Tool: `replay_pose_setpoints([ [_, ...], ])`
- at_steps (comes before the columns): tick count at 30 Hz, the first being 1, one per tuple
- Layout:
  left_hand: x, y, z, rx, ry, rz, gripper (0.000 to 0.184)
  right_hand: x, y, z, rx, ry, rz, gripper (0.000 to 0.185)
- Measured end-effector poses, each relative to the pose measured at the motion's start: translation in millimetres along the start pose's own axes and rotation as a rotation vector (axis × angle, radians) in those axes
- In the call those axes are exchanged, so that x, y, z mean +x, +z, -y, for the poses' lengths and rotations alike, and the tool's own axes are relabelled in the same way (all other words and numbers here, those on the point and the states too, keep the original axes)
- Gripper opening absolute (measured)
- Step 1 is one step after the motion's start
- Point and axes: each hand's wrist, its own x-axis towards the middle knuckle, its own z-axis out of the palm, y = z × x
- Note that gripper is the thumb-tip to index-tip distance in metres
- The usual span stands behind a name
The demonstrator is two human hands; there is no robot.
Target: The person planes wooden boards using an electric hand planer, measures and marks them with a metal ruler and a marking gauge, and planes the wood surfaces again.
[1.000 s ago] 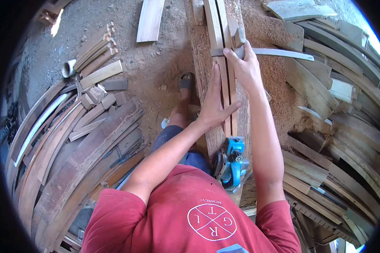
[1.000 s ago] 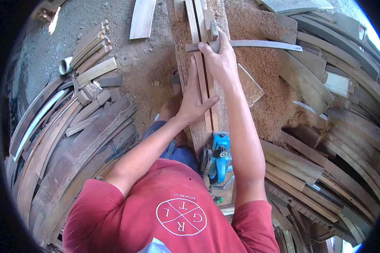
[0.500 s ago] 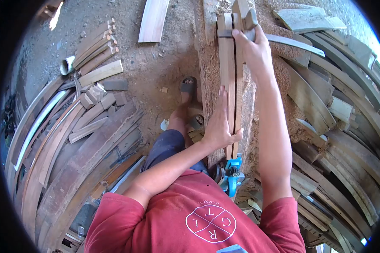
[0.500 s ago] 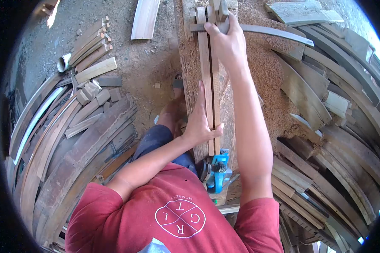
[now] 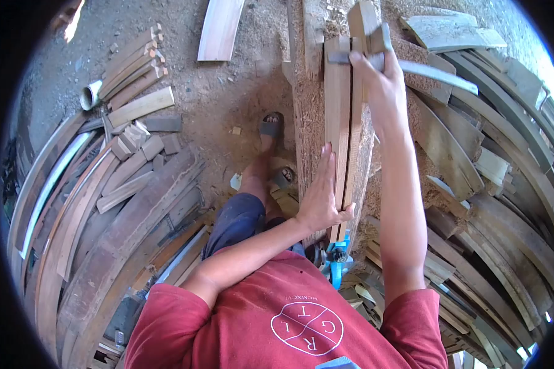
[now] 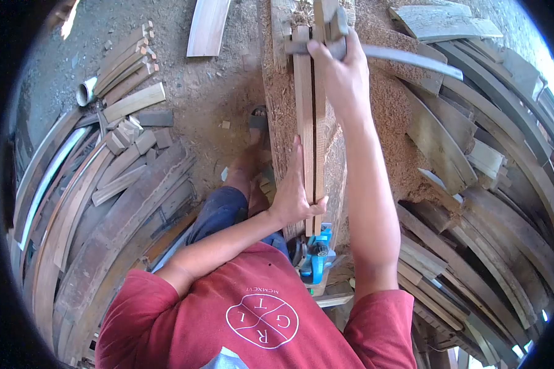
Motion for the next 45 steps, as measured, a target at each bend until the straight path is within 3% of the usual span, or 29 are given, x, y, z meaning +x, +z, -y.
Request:
replay_pose_setpoints([
  [2,1,1,2,0.0,0.026,-0.015,0.138,21,3,5,0.024,-0.127,0.025,0.067],
  [6,4,-1,-1,-0.011,0.024,-0.025,0.139,54,16,22,-0.012,-0.16,-0.044,0.069],
  [8,4,1,1,-0.001,0.055,-0.029,0.138,73,21,23,0.201,-0.165,-0.043,0.048],
  [11,5,-1,-2,0.009,0.074,-0.013,0.137,26,-12,36,0.04,-0.276,-0.173,0.061],
  [12,6,1,3,0.041,0.094,-0.025,0.136,-1,-22,22,0.015,-0.326,-0.251,0.068],
  [15,7,0,1,0.107,0.17,-0.054,0.134,-119,-70,-8,0.336,-0.208,-0.17,0.065],
  [17,3,-2,-7,-0.113,-0.012,-0.001,0.133,-206,-98,-63,0.476,-0.08,-0.164,0.06],
  [18,3,-1,-3,-0.046,0.01,-0.018,0.133,-257,-110,-89,0.507,-0.04,-0.161,0.056],
  [22,12,-3,28,-0.038,0.115,0.039,0.13,-451,-116,-159,0.288,0.086,-0.546,0.049],
  [27,26,-26,59,0.079,0.222,0.064,0.113,-660,-94,-253,0.109,0.476,-0.857,0.041],
  [28,16,-30,46,0.101,0.229,0.05,0.108,-702,-86,-286,0.265,0.585,-0.867,0.048],
  [29,11,-33,50,0.147,0.204,0.062,0.105,-743,-73,-324,0.142,0.43,-0.973,0.063],
  [31,-6,-42,37,0.311,0.097,0.081,0.099,-811,-52,-348,0.216,0.528,-1.081,0.075],
  [32,-11,-41,39,0.391,0.128,0.077,0.092,-833,-35,-361,0.327,0.383,-1.271,0.077],
  [34,-5,-43,83,0.364,0.236,0.054,0.089,-895,-15,-414,0.247,0.713,-1.194,0.079],
  [35,-14,-44,80,0.3,0.184,0.069,0.089,-910,-3,-421,0.073,0.641,-1.265,0.068],
  [36,-4,-51,105,0.415,0.179,0.096,0.092,-927,1,-432,-0.014,0.72,-1.241,0.065],
  [39,-14,-50,123,0.425,0.123,0.097,0.092,-946,20,-465,0.204,0.714,-1.29,0.06],
  [41,-24,-64,115,0.574,0.183,0.142,0.088,-937,24,-473,0.355,0.669,-1.339,0.059],
  [42,-10,-72,141,0.619,0.322,0.148,0.086,-936,26,-471,0.366,0.643,-1.34,0.06],
  [43,-21,-77,131,0.67,0.294,0.172,0.083,-945,34,-495,0.364,0.635,-1.331,0.061],
  [44,-27,-82,132,0.736,0.436,0.142,0.08,-945,34,-494,0.226,0.73,-1.351,0.06],
  [45,-40,-85,117,0.764,0.357,0.192,0.078,-945,32,-488,0.109,0.729,-1.355,0.065],
])
